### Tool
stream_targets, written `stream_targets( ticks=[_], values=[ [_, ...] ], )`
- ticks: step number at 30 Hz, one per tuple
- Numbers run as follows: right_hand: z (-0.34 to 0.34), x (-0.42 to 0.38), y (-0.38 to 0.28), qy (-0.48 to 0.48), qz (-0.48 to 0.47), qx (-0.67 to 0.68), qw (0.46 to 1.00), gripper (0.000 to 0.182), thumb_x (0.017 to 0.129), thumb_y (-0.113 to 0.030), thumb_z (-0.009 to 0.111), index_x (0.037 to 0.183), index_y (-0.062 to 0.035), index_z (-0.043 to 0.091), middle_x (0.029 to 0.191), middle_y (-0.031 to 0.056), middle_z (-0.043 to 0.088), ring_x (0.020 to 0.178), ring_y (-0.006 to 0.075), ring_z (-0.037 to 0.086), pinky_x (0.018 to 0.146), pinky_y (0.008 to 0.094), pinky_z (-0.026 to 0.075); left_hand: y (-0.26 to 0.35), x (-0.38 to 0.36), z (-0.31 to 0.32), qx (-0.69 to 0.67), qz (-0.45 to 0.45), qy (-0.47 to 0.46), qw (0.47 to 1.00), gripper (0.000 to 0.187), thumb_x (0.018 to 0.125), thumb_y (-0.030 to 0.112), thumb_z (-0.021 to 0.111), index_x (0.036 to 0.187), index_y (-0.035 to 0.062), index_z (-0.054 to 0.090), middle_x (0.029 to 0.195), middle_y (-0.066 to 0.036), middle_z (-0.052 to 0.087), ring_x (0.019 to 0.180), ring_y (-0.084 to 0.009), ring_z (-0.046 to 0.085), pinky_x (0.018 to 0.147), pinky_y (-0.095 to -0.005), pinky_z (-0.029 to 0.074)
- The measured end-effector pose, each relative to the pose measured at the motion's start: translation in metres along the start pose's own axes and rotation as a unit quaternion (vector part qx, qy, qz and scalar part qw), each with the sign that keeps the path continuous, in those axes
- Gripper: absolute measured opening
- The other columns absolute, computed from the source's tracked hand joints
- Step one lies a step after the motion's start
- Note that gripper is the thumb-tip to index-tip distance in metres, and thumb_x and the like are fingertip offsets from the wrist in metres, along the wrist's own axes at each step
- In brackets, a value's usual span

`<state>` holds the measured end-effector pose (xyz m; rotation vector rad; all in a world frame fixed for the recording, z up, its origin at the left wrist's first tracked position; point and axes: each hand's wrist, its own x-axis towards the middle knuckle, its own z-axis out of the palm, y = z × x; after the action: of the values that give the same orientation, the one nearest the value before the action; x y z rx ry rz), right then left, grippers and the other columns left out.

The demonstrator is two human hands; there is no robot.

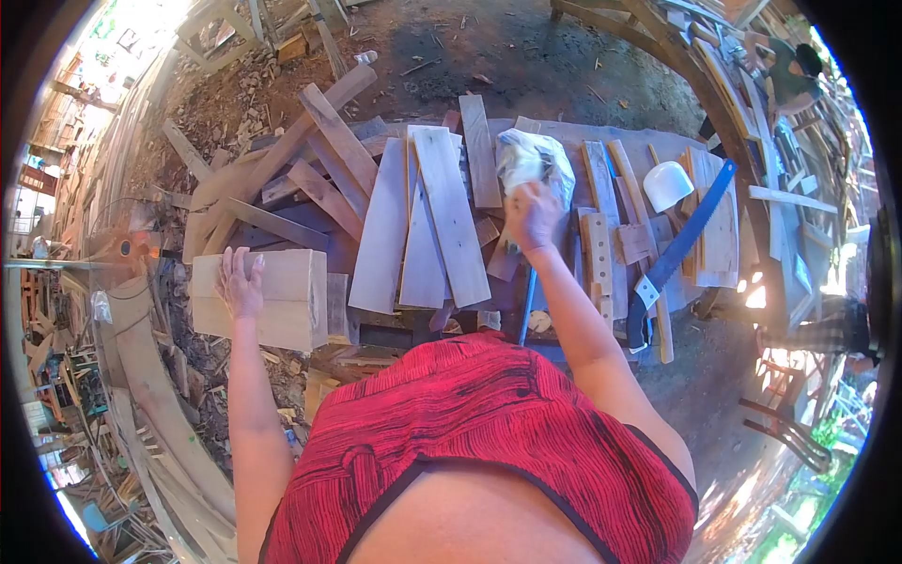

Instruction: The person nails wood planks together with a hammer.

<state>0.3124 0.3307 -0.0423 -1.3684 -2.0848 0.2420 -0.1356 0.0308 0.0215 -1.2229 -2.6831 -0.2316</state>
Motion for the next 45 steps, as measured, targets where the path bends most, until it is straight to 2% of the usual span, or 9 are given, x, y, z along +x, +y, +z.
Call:
stream_targets(
  ticks=[10, 16, 20, 22, 23, 25, 27, 30, 45],
  values=[
    [0.009, -0.002, -0.024, -0.119, -0.225, 0.192, 0.948, 0.009, 0.076, -0.014, 0.064, 0.081, -0.0068, 0.062, 0.105, 0.0116, 0.063, 0.107, 0.0300, 0.058, 0.088, 0.0442, 0.043, 0.003, -0.001, -0.001, 0.013, -0.024, -0.009, 1.000, 0.045, 0.090, 0.049, 0.056, 0.127, 0.0255, 0.050, 0.148, -0.007, 0.035, 0.140, -0.0289, 0.028, 0.105, -0.0673, 0.019],
    [0.012, 0.044, 0.035, 0.008, 0.101, 0.217, 0.971, 0.024, 0.090, -0.024, 0.061, 0.078, -0.0033, 0.061, 0.073, 0.0167, 0.055, 0.064, 0.0279, 0.052, 0.063, 0.0366, 0.042, -0.002, 0.000, 0.002, -0.006, -0.001, 0.004, 1.000, 0.047, 0.089, 0.051, 0.055, 0.128, 0.0251, 0.051, 0.149, -0.007, 0.035, 0.140, -0.0294, 0.028, 0.105, -0.0669, 0.019],
    [0.020, 0.069, 0.072, -0.004, 0.253, 0.512, 0.821, 0.024, 0.090, -0.022, 0.059, 0.073, -0.0045, 0.061, 0.075, 0.0093, 0.061, 0.068, 0.0228, 0.058, 0.062, 0.0357, 0.046, -0.003, 0.000, 0.002, 0.008, -0.010, -0.003, 1.000, 0.048, 0.089, 0.052, 0.055, 0.129, 0.0248, 0.050, 0.149, -0.007, 0.034, 0.140, -0.0297, 0.028, 0.106, -0.0664, 0.019],
    [-0.004, 0.075, 0.056, 0.012, 0.391, 0.753, 0.530, 0.017, 0.090, -0.019, 0.057, 0.085, -0.0032, 0.062, 0.084, 0.0086, 0.063, 0.073, 0.0252, 0.062, 0.066, 0.0349, 0.050, -0.005, 0.000, 0.003, 0.009, -0.008, -0.003, 1.000, 0.048, 0.089, 0.052, 0.055, 0.129, 0.0248, 0.050, 0.149, -0.006, 0.034, 0.140, -0.0297, 0.028, 0.106, -0.0663, 0.019],
    [0.001, 0.071, 0.056, 0.012, 0.393, 0.751, 0.530, 0.017, 0.090, -0.019, 0.057, 0.085, -0.0032, 0.062, 0.084, 0.0086, 0.063, 0.073, 0.0252, 0.062, 0.066, 0.0349, 0.050, -0.005, -0.001, 0.004, 0.007, -0.005, 0.003, 1.000, 0.048, 0.089, 0.052, 0.055, 0.129, 0.0249, 0.050, 0.149, -0.006, 0.034, 0.140, -0.0297, 0.028, 0.105, -0.0664, 0.019],
    [0.026, 0.055, 0.057, -0.192, 0.292, 0.595, 0.724, 0.024, 0.089, -0.020, 0.056, 0.101, 0.0004, 0.060, 0.092, 0.0126, 0.063, 0.083, 0.0264, 0.064, 0.077, 0.0386, 0.051, -0.005, 0.001, 0.006, 0.005, 0.002, 0.009, 1.000, 0.048, 0.089, 0.052, 0.055, 0.129, 0.0251, 0.050, 0.149, -0.006, 0.034, 0.140, -0.0297, 0.027, 0.105, -0.0664, 0.019],
    [0.080, 0.021, 0.047, -0.146, 0.061, 0.351, 0.923, 0.030, 0.088, -0.021, 0.057, 0.108, 0.0000, 0.058, 0.095, 0.0138, 0.062, 0.091, 0.0299, 0.063, 0.083, 0.0441, 0.048, -0.005, 0.001, 0.004, 0.004, -0.001, -0.002, 1.000, 0.048, 0.089, 0.051, 0.056, 0.129, 0.0252, 0.051, 0.150, -0.005, 0.034, 0.141, -0.0289, 0.027, 0.106, -0.0661, 0.019],
    [0.032, 0.009, -0.020, -0.156, -0.108, 0.124, 0.974, 0.028, 0.087, -0.023, 0.057, 0.106, -0.0027, 0.059, 0.102, 0.0143, 0.062, 0.099, 0.0362, 0.059, 0.088, 0.0462, 0.045, -0.003, 0.001, 0.004, -0.006, -0.019, -0.011, 1.000, 0.048, 0.089, 0.051, 0.056, 0.129, 0.0250, 0.051, 0.149, -0.005, 0.034, 0.141, -0.0281, 0.027, 0.106, -0.0655, 0.019],
    [0.052, 0.063, 0.118, -0.116, 0.046, 0.098, 0.987, 0.020, 0.082, -0.015, 0.059, 0.098, -0.0085, 0.070, 0.088, 0.0193, 0.067, 0.076, 0.0398, 0.064, 0.070, 0.0432, 0.051, -0.001, 0.001, 0.003, -0.003, -0.024, -0.009, 1.000, 0.048, 0.088, 0.052, 0.056, 0.128, 0.0253, 0.051, 0.149, -0.005, 0.034, 0.141, -0.0286, 0.026, 0.107, -0.0646, 0.017]
  ],
)
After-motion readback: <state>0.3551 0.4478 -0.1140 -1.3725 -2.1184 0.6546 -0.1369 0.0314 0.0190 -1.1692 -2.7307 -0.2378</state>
